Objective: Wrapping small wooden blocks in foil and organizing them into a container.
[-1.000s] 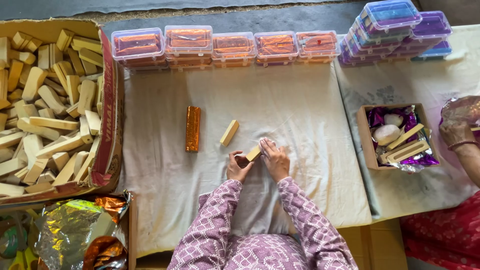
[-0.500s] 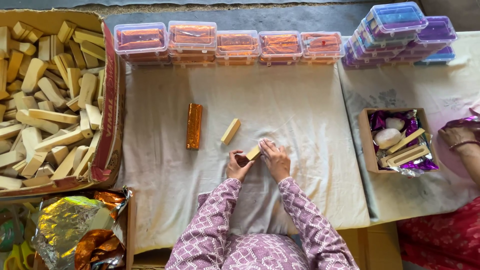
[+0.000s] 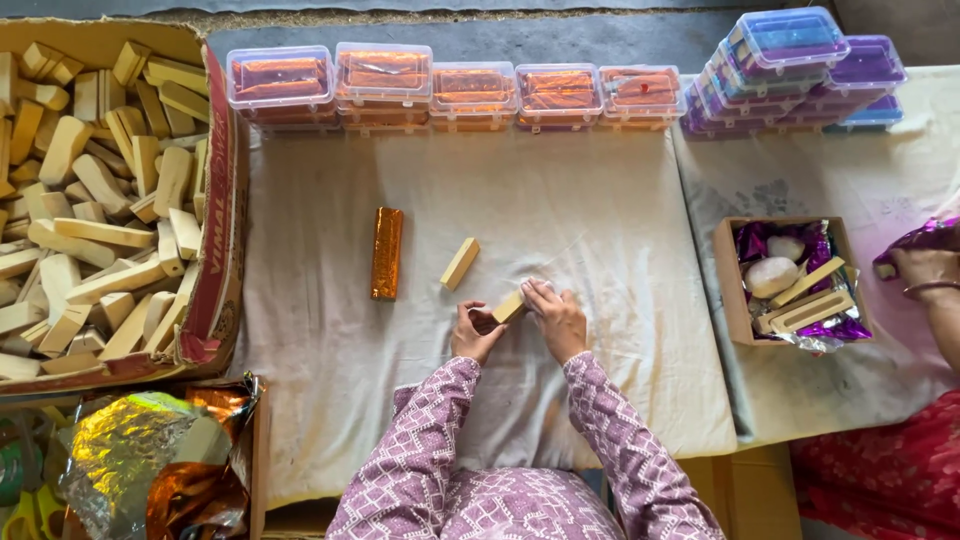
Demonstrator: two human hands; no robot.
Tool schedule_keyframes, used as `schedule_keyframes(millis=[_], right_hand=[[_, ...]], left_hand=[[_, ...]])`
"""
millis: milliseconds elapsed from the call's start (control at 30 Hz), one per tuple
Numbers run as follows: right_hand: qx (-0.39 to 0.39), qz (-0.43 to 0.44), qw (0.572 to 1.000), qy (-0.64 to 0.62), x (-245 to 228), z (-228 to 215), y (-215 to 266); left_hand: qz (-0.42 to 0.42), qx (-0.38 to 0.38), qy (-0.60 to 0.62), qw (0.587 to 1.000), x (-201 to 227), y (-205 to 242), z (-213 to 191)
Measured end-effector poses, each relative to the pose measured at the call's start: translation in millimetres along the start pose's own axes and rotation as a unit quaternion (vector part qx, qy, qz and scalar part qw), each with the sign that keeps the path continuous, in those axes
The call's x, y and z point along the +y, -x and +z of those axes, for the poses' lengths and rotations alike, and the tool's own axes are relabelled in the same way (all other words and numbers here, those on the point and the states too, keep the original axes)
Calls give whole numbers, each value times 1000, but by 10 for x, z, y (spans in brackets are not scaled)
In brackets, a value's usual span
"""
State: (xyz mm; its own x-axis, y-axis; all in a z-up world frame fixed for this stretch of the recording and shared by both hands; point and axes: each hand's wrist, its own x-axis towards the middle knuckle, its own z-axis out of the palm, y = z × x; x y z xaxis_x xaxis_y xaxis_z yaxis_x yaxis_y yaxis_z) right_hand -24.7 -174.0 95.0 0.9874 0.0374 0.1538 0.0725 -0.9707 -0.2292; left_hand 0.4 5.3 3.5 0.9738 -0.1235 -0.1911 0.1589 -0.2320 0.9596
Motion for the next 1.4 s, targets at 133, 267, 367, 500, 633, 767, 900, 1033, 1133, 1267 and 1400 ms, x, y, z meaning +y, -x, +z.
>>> schedule_keyframes(millis=[133,267,367,500,633,767,900,1033,1133,1267,1400], right_hand=[[51,-11,998,25,-124,93,-45],[42,-60,997,19,-349,121,193],[32,-80,996,-2,-288,83,207],[-28,-25,999,3,4,-5,-4],[5,-4,1000,27,-9,66,-97],[76,-71,992,73,-172,353,80],[15,-109,993,43,-244,373,204],[-9,-86,996,14,31,166,63],[36,-44,998,-5,45,74,-87],[58,-8,998,19,-167,282,32],[45,-37,998,-6,-317,362,294]], left_hand=[[-18,10,19,1000,-77,-60,29],[-14,5,54,998,-123,-53,48],[-9,-3,53,999,-119,-64,52],[-24,-4,-5,1000,25,-5,5],[-38,-1,-15,999,23,-11,-10],[-27,-4,9,1000,-28,-62,23],[-6,-20,66,998,-193,-78,45],[-11,-22,25,999,-84,-29,27],[-24,-5,-9,1000,23,-39,-16],[-31,-8,15,999,21,-59,-23],[-13,-28,101,994,-203,-91,29]])
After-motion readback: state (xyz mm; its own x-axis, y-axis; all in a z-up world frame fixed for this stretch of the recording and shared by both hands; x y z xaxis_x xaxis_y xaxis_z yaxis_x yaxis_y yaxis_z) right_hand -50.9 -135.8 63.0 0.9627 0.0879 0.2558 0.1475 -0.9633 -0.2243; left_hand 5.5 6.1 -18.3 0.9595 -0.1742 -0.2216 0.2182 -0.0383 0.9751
